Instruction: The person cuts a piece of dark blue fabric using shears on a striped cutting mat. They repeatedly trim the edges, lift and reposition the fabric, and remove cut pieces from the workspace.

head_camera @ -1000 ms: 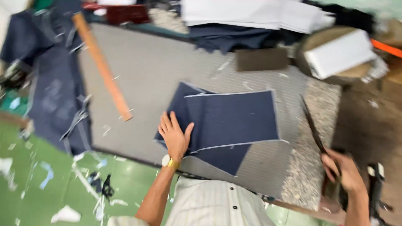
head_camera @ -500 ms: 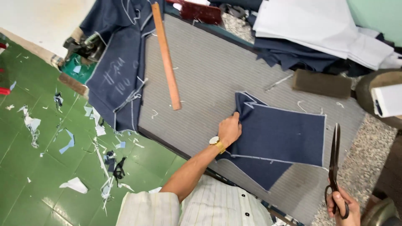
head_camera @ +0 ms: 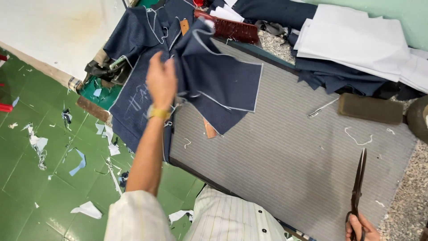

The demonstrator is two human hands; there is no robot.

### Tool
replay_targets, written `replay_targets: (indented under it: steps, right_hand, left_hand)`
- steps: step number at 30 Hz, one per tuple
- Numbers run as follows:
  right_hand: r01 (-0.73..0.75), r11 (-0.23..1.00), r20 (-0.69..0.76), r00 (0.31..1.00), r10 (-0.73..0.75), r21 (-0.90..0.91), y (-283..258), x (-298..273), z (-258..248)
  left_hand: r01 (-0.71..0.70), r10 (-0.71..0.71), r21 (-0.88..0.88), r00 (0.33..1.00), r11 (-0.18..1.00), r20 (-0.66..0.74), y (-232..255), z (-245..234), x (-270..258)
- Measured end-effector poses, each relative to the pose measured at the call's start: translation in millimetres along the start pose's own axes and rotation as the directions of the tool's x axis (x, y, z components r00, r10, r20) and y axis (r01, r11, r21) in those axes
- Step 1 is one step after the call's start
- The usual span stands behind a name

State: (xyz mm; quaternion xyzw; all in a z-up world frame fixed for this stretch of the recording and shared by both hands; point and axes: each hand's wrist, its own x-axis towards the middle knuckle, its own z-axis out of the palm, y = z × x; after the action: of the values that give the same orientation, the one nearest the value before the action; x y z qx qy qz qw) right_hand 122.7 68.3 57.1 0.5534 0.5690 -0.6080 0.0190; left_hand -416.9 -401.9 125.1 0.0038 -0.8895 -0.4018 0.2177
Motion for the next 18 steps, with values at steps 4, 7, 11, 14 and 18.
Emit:
replay_targets:
  steps: [4, 7, 11, 14, 18]
  right_hand:
    - [0.072, 0.97, -0.319, 0.937, -0.146, -0.233, 0.8, 17.0, 25.9]
    - [0.16, 0.764, -0.375, 0.797, -0.473, -0.625, 47.2, 97.0, -2.0]
    - [0.048, 0.594, -0.336, 0.787, -0.517, -0.803, 30.7, 123.2, -7.7]
    - [-0.013, 0.61, -0.379, 0.794, -0.476, -0.793, 1.5, 119.1, -0.2]
    - [-0.024, 0.491, -0.338, 0.756, -0.561, -0.871, 3.2, 145.1, -23.1]
  left_hand:
    - [-0.166, 0.184, 0.483, 0.983, 0.86, 0.012, -147.9, -36.3, 2.2]
    - [-0.036, 0.029, 0.633, 0.999, 0.774, 0.022, -210.4, -56.8, 1.7]
    - [0.098, -0.241, 0.669, 0.962, 0.737, 0.125, -274.7, -61.4, 9.3]
    - [-0.01, -0.013, 0.722, 1.0, 0.692, 0.027, -291.9, -63.8, 10.9]
    - [-0.226, 0.267, 0.69, 0.962, 0.687, 0.05, -256.5, -77.7, 14.6]
